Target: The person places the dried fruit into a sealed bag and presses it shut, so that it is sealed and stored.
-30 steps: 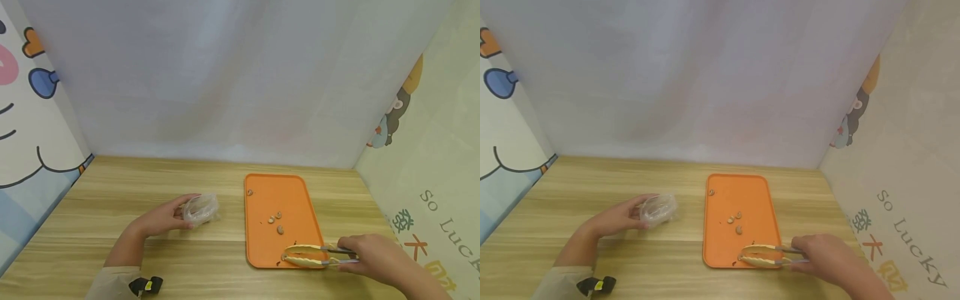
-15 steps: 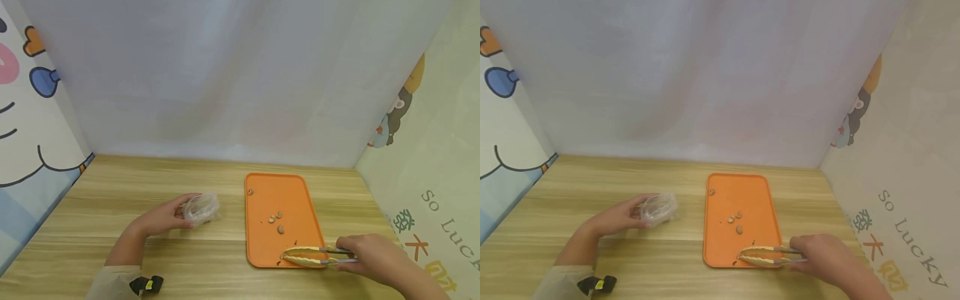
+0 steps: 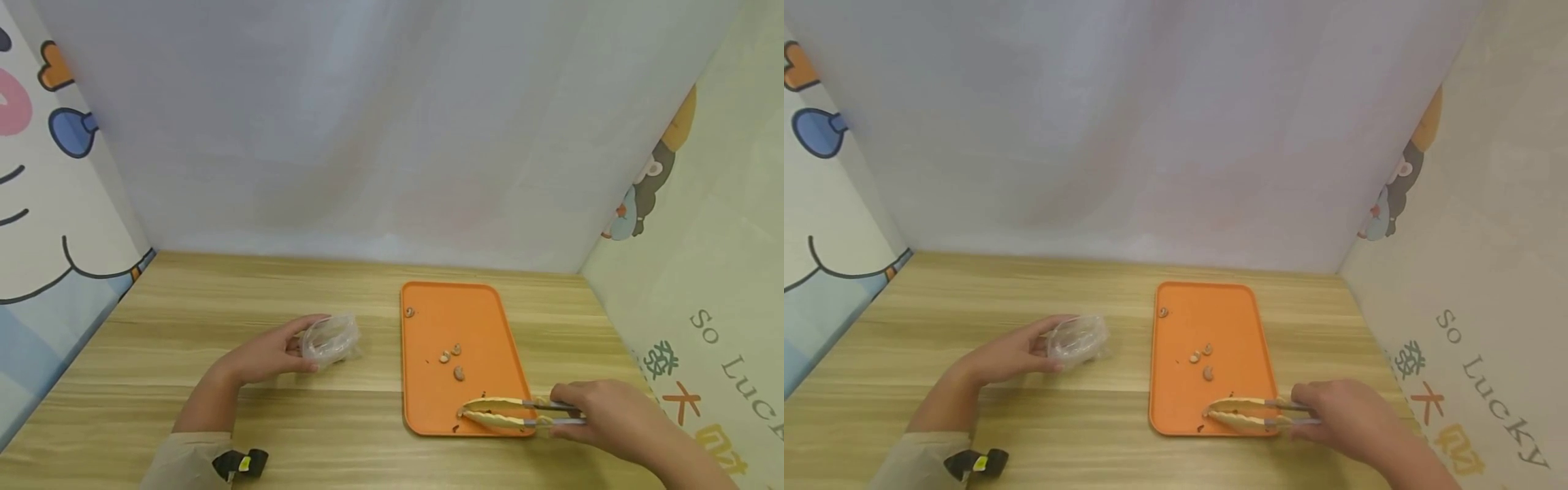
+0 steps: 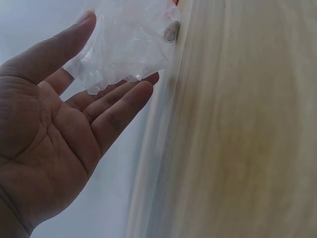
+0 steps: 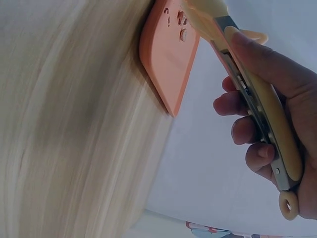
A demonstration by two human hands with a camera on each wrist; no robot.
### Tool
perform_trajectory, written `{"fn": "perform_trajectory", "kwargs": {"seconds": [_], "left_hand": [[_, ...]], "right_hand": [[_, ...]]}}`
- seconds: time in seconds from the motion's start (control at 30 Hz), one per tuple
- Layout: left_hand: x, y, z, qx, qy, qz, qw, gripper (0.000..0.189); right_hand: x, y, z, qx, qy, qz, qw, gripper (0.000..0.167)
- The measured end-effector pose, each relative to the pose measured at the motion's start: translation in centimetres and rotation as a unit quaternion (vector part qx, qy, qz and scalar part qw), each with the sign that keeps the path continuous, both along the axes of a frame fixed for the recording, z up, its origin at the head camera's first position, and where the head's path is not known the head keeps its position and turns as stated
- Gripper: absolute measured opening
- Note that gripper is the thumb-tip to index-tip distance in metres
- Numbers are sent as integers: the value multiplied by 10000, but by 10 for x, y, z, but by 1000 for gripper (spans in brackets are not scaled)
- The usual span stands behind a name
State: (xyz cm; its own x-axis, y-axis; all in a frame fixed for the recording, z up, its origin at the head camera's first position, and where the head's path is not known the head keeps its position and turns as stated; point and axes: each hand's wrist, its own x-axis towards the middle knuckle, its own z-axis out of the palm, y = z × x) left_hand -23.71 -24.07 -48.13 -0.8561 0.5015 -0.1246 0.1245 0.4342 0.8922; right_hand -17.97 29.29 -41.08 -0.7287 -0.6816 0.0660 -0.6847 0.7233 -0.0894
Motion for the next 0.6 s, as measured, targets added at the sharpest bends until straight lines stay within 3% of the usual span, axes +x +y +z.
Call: {"fn": "perform_trajectory", "kwargs": {"seconds": [0.33,0.6], "left_hand": [[0,1,1,-94,64,42,9999,79],[0,2,1,28,27,-39,10000,80]], "right_hand": [[-5,-4,-1,-172,34,24,9998,25],[-9,-12,-4,-189,582,-51,9981,26]]}}
